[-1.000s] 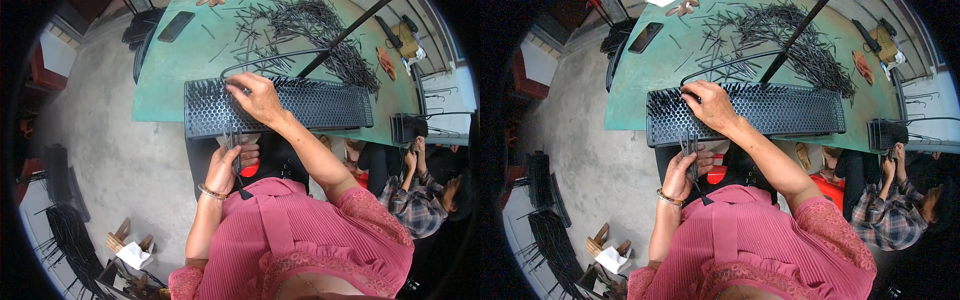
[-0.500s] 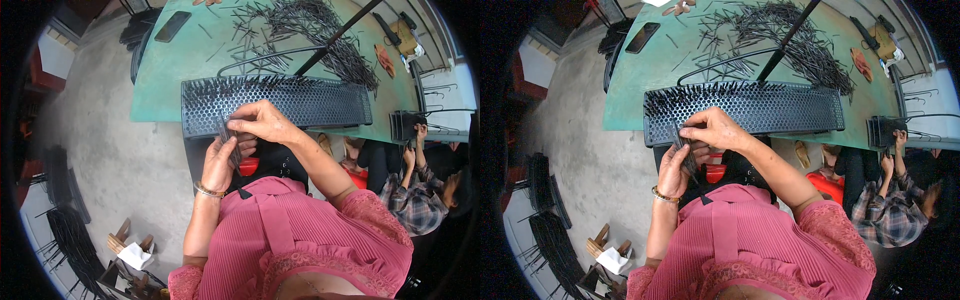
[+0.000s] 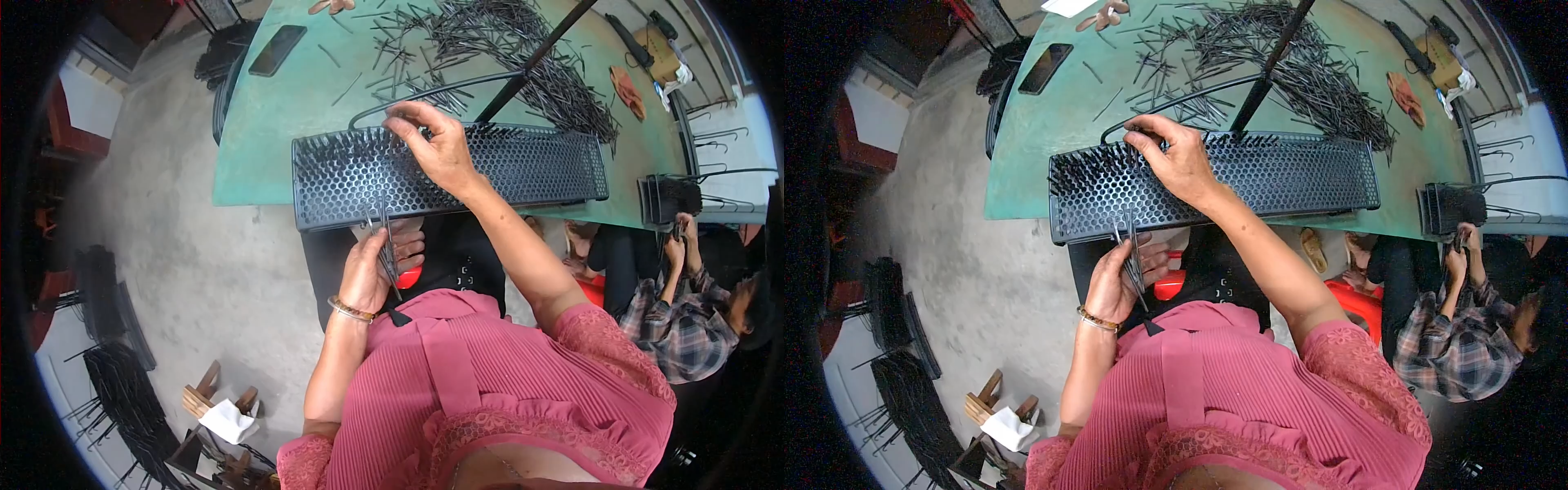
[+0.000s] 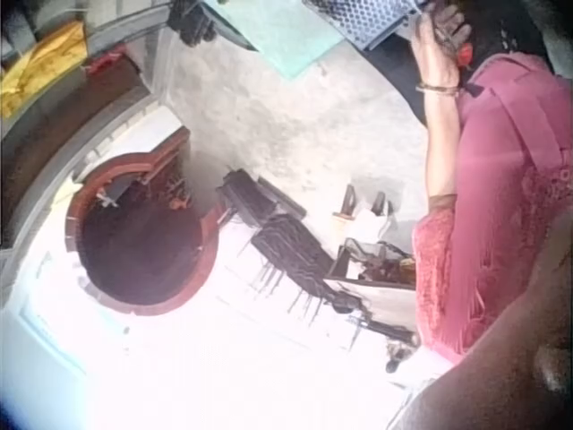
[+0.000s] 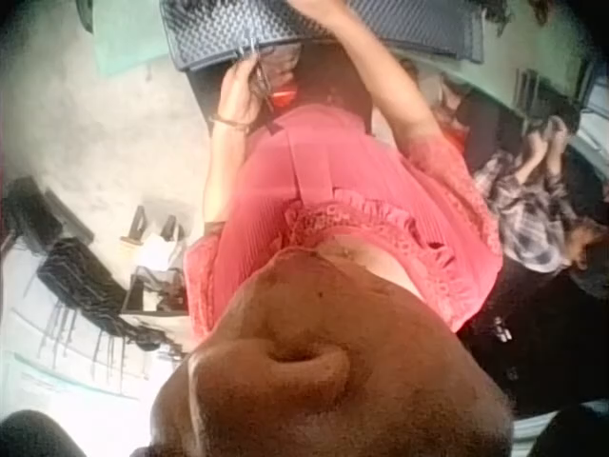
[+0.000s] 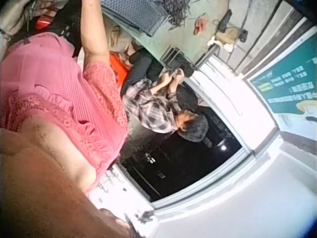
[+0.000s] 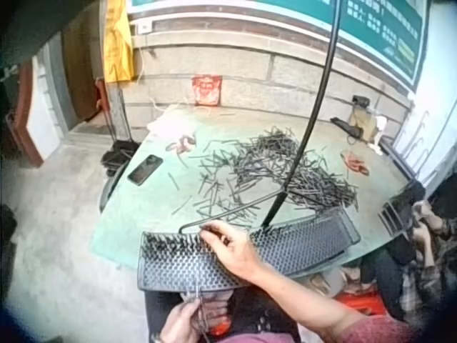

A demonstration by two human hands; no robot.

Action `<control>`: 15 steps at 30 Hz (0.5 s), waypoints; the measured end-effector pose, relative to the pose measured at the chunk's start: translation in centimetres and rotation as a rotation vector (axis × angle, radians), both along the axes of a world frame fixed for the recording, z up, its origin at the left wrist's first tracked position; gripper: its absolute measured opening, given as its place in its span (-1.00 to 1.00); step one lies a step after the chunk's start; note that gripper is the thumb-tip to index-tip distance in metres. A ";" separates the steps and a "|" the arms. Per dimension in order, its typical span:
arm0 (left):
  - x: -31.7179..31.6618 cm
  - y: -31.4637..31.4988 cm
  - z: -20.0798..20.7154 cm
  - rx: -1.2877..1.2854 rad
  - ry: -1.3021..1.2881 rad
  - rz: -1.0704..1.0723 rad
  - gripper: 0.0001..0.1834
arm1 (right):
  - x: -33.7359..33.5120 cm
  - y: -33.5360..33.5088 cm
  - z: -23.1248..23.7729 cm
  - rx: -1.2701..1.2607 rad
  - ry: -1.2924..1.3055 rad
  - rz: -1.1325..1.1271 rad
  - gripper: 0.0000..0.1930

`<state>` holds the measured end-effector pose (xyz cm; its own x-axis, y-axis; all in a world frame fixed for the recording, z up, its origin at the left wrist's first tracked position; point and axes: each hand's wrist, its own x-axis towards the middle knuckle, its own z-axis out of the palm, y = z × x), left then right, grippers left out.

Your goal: Inserting small metal pins into a perforated metal strip at a workbench.

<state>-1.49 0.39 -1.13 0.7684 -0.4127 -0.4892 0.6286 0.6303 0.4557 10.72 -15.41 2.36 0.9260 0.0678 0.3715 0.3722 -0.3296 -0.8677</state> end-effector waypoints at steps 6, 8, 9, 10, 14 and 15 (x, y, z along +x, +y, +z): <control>-0.3 0.2 0.1 0.082 -0.027 0.002 -0.65 | -0.1 -0.1 -0.7 0.026 -0.057 -0.022 -0.83; -0.3 0.2 0.1 0.096 -0.041 -0.011 -0.66 | -0.1 -0.2 -0.7 0.018 -0.065 -0.031 -0.83; -0.3 0.1 -0.1 0.090 -0.034 -0.007 -0.70 | 0.1 -0.2 -0.8 0.006 -0.072 -0.022 -0.84; -0.2 0.1 -0.2 0.084 -0.027 -0.003 -0.73 | 0.2 -0.2 -0.8 -0.006 -0.078 -0.013 -0.84; -0.2 0.1 0.2 0.111 -0.057 -0.030 -0.67 | 0.5 -0.5 -1.4 -0.080 -0.174 -0.024 -0.84; -0.2 0.1 0.2 0.113 -0.057 -0.028 -0.67 | 0.5 -0.6 -1.5 -0.106 -0.225 -0.033 -0.84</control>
<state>-1.68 0.46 -0.98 0.7854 -0.3789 -0.4895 0.6160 0.5558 0.5582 11.26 -15.97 0.87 0.8230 0.0886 0.5612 0.5399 -0.4296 -0.7239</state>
